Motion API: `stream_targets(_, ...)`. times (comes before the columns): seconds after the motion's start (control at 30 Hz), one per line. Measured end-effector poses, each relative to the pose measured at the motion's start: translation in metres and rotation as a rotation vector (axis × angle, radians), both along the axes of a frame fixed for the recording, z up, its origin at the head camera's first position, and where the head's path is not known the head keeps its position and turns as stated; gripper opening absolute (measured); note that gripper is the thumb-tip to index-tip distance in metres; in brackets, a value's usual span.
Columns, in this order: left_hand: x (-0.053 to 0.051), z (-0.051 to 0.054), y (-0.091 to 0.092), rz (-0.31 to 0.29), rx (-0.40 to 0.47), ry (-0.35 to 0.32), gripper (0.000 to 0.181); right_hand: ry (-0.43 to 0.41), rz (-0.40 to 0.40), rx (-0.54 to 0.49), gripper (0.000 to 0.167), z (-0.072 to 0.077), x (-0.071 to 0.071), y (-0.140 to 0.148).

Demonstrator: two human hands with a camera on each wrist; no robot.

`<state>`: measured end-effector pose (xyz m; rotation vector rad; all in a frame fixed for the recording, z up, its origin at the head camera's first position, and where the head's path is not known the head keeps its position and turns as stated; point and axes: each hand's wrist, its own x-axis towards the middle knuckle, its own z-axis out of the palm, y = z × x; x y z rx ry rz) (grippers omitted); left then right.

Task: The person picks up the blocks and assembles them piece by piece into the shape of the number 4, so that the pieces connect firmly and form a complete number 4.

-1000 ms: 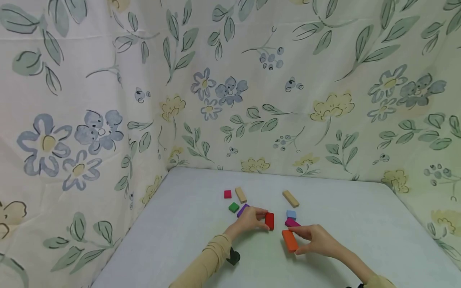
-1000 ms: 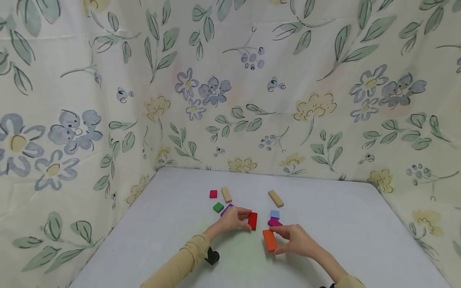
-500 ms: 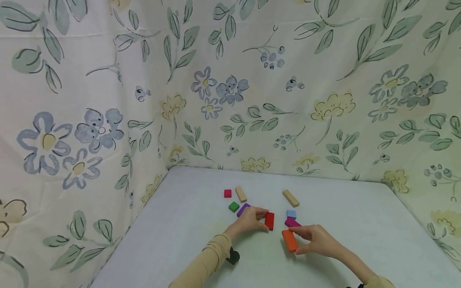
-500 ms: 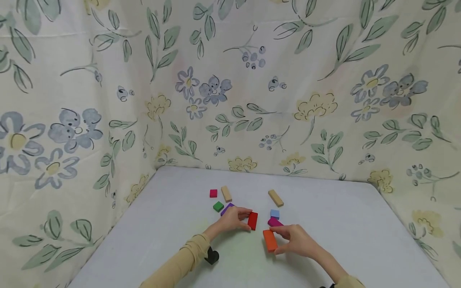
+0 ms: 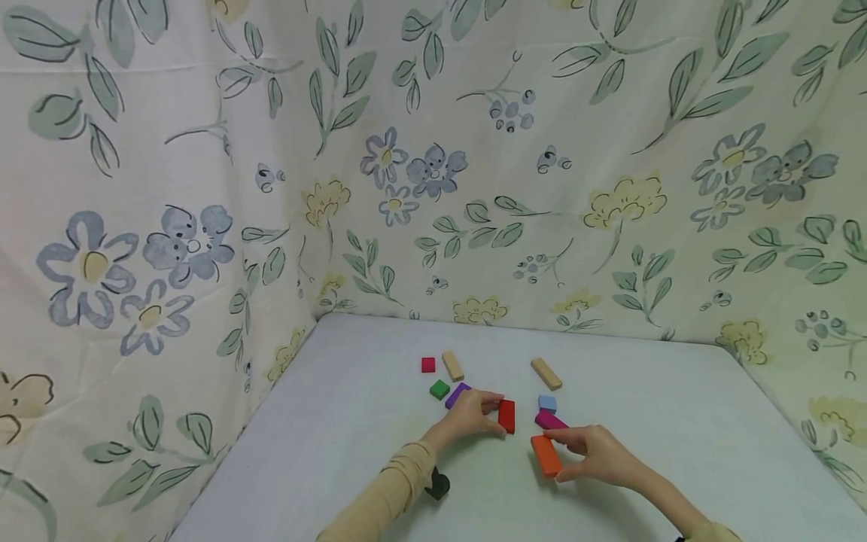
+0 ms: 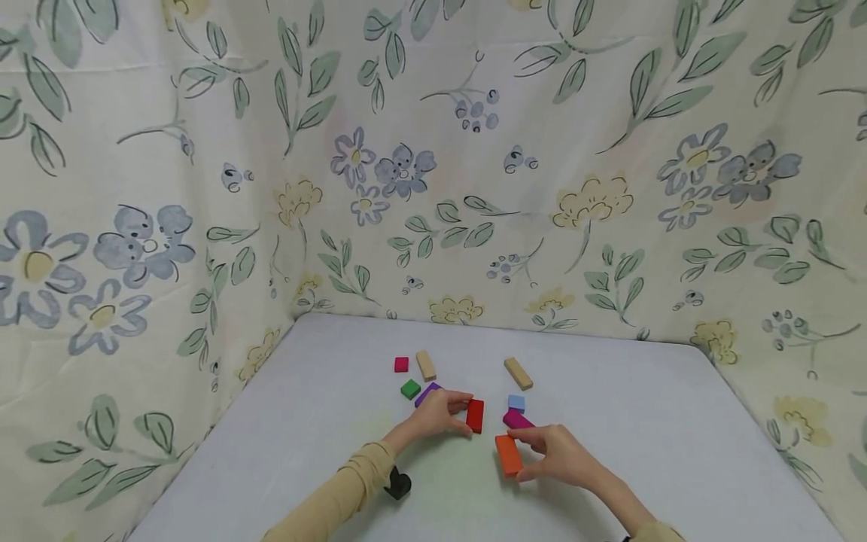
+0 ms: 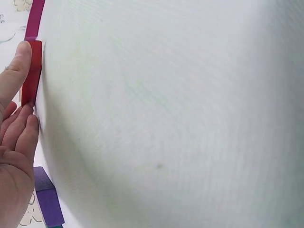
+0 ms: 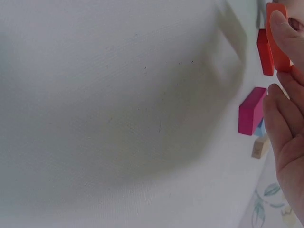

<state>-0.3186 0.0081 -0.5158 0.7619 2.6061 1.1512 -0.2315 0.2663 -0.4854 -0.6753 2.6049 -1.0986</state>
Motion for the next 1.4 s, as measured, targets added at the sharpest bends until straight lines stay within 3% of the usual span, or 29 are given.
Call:
stream_targets(0.17,0.003,0.003,-0.002,-0.012,-0.003,0.016,0.069,0.004,0.009,-0.004,0.067,-0.001,0.000,-0.001)
stream_targets(0.3,0.005,0.008,-0.004,-0.072,0.043,-0.030,0.067,0.012,0.015,-0.008,0.067,-0.001,0.001,-0.002)
stream_targets(0.43,0.008,0.013,-0.004,-0.139,0.035,-0.043,0.063,0.031,0.034,-0.023,0.065,-0.001,0.001,-0.004)
stream_targets(0.93,0.012,0.011,-0.007,-0.229,-0.061,0.015,0.058,0.042,0.028,-0.025,0.061,-0.006,0.000,-0.011)
stream_targets(1.4,0.006,0.011,-0.011,-0.338,-0.158,0.100,0.058,0.095,-0.036,-0.029,0.062,-0.019,-0.005,-0.036)
